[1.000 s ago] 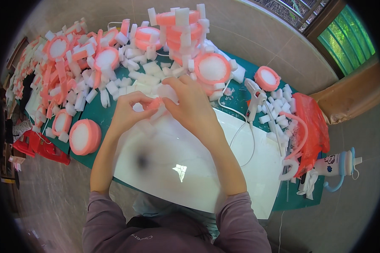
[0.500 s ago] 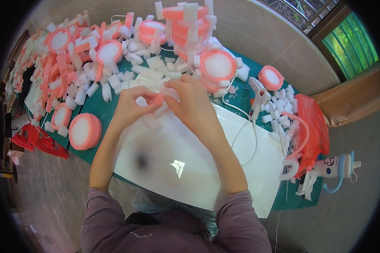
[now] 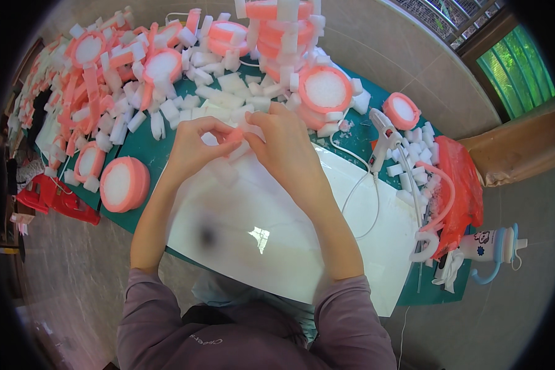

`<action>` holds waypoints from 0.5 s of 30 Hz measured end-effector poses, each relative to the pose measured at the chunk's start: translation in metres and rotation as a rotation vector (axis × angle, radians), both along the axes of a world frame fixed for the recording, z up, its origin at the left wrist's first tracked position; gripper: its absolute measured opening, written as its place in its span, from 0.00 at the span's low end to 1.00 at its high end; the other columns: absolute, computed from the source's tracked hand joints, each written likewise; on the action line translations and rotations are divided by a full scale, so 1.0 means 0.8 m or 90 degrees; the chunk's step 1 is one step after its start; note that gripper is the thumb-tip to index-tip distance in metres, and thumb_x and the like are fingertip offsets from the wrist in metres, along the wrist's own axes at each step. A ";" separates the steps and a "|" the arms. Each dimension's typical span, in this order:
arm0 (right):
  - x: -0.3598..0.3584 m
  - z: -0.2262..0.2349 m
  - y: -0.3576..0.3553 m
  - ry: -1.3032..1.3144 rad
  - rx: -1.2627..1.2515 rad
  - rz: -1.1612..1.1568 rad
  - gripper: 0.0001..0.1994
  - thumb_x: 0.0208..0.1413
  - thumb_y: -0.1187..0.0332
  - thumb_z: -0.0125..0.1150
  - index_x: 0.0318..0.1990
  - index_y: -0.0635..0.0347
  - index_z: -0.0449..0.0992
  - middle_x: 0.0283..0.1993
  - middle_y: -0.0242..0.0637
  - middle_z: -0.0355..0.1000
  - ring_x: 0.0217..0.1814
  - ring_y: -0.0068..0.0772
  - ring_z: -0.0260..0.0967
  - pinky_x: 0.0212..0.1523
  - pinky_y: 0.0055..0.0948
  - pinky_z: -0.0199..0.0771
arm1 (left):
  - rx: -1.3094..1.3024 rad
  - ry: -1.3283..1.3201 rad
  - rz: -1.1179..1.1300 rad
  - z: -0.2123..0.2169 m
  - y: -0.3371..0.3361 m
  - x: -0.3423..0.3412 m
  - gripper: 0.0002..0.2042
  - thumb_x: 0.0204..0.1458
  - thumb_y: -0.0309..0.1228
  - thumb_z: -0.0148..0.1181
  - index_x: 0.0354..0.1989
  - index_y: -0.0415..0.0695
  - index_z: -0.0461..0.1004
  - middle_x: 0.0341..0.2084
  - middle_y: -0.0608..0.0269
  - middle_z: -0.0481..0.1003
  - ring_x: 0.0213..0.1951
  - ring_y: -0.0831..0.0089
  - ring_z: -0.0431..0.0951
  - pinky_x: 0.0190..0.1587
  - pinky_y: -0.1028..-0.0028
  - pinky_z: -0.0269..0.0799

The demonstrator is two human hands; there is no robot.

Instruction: The person assembles foam structures by applying adhesive with a hot glue gun and pressing foam pieces together by hand.

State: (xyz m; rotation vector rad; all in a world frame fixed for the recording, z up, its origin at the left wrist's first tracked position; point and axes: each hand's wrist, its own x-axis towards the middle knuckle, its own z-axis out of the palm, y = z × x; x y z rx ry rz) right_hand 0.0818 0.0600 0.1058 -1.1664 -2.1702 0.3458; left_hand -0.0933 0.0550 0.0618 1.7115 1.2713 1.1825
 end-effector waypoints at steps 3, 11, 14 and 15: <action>0.002 0.000 0.002 -0.006 -0.012 0.005 0.14 0.42 0.70 0.65 0.38 0.66 0.76 0.25 0.38 0.65 0.24 0.29 0.63 0.26 0.26 0.63 | -0.018 0.004 -0.004 0.002 -0.001 0.000 0.11 0.39 0.31 0.65 0.25 0.35 0.76 0.19 0.63 0.75 0.22 0.80 0.72 0.28 0.80 0.66; 0.007 -0.001 0.003 -0.022 -0.012 0.032 0.14 0.43 0.71 0.65 0.39 0.66 0.76 0.27 0.37 0.65 0.26 0.29 0.65 0.28 0.25 0.65 | -0.027 0.002 -0.013 0.000 -0.001 0.000 0.11 0.41 0.32 0.65 0.26 0.35 0.76 0.19 0.64 0.74 0.21 0.81 0.72 0.28 0.81 0.65; 0.006 -0.001 0.004 -0.029 0.001 0.031 0.14 0.43 0.70 0.65 0.39 0.66 0.76 0.27 0.37 0.64 0.26 0.30 0.65 0.28 0.25 0.65 | -0.037 -0.004 0.000 0.000 0.000 0.000 0.12 0.38 0.32 0.66 0.25 0.35 0.77 0.19 0.62 0.75 0.23 0.80 0.73 0.27 0.80 0.66; 0.005 -0.002 0.004 -0.028 0.000 0.031 0.14 0.43 0.70 0.65 0.39 0.66 0.76 0.27 0.37 0.64 0.26 0.30 0.65 0.28 0.25 0.65 | -0.041 -0.017 -0.004 -0.001 0.001 -0.001 0.12 0.38 0.32 0.66 0.26 0.35 0.77 0.19 0.62 0.75 0.23 0.80 0.73 0.27 0.80 0.66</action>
